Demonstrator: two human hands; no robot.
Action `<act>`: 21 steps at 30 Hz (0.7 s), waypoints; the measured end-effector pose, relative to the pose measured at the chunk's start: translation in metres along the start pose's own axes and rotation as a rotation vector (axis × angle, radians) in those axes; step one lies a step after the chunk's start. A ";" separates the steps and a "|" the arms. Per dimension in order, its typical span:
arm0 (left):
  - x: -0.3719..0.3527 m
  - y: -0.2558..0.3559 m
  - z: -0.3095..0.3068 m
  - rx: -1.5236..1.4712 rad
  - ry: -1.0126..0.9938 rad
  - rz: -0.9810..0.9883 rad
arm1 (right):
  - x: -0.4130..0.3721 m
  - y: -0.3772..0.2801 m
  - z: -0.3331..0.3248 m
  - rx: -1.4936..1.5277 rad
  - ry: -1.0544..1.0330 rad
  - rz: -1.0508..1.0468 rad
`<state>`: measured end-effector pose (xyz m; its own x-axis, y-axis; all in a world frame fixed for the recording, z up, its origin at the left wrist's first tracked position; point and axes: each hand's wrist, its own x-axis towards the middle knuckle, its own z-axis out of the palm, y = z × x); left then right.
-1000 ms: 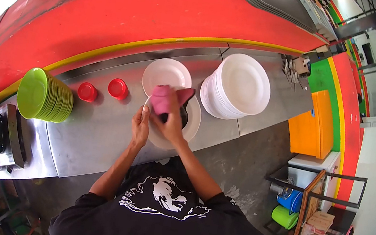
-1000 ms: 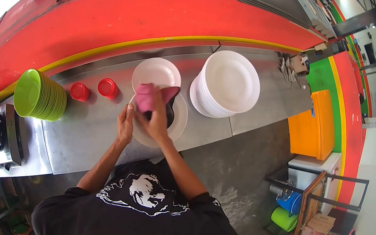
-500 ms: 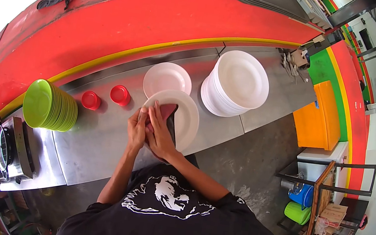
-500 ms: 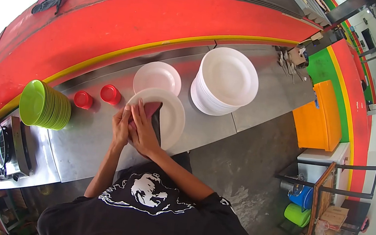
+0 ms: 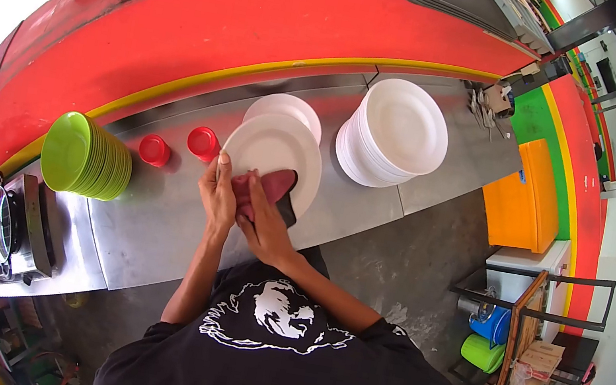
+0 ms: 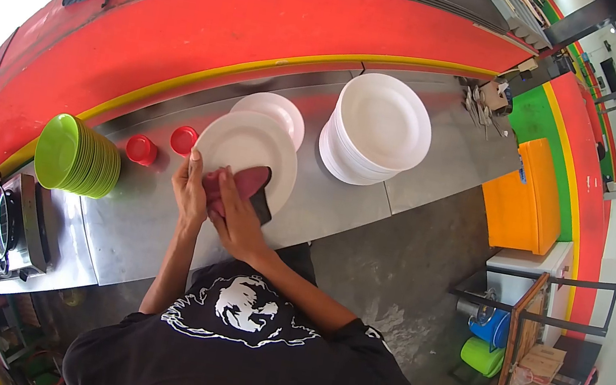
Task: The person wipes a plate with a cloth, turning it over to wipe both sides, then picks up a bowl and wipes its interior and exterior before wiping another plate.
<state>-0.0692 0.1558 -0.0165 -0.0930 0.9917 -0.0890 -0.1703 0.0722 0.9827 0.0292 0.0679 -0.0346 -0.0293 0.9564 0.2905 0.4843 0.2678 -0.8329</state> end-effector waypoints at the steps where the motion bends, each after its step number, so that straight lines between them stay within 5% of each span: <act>1: -0.004 0.000 0.005 -0.020 -0.039 -0.038 | 0.006 0.002 0.001 -0.018 0.023 -0.026; 7: -0.009 -0.005 0.004 0.100 -0.053 -0.027 | 0.064 0.027 -0.035 -0.402 0.142 0.013; 12: -0.015 0.009 0.006 0.028 0.055 0.078 | 0.028 0.035 -0.050 -0.540 0.225 0.171; 15: -0.012 0.003 0.005 0.011 0.076 0.027 | -0.005 0.032 -0.032 -0.312 0.094 0.142; 21: -0.019 0.009 0.011 0.228 -0.238 -0.007 | 0.016 0.035 -0.018 -0.282 0.133 -0.145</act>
<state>-0.0582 0.1390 -0.0045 0.1439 0.9862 -0.0822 0.0560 0.0748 0.9956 0.0612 0.0908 -0.0503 -0.0105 0.8822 0.4708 0.7064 0.3397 -0.6209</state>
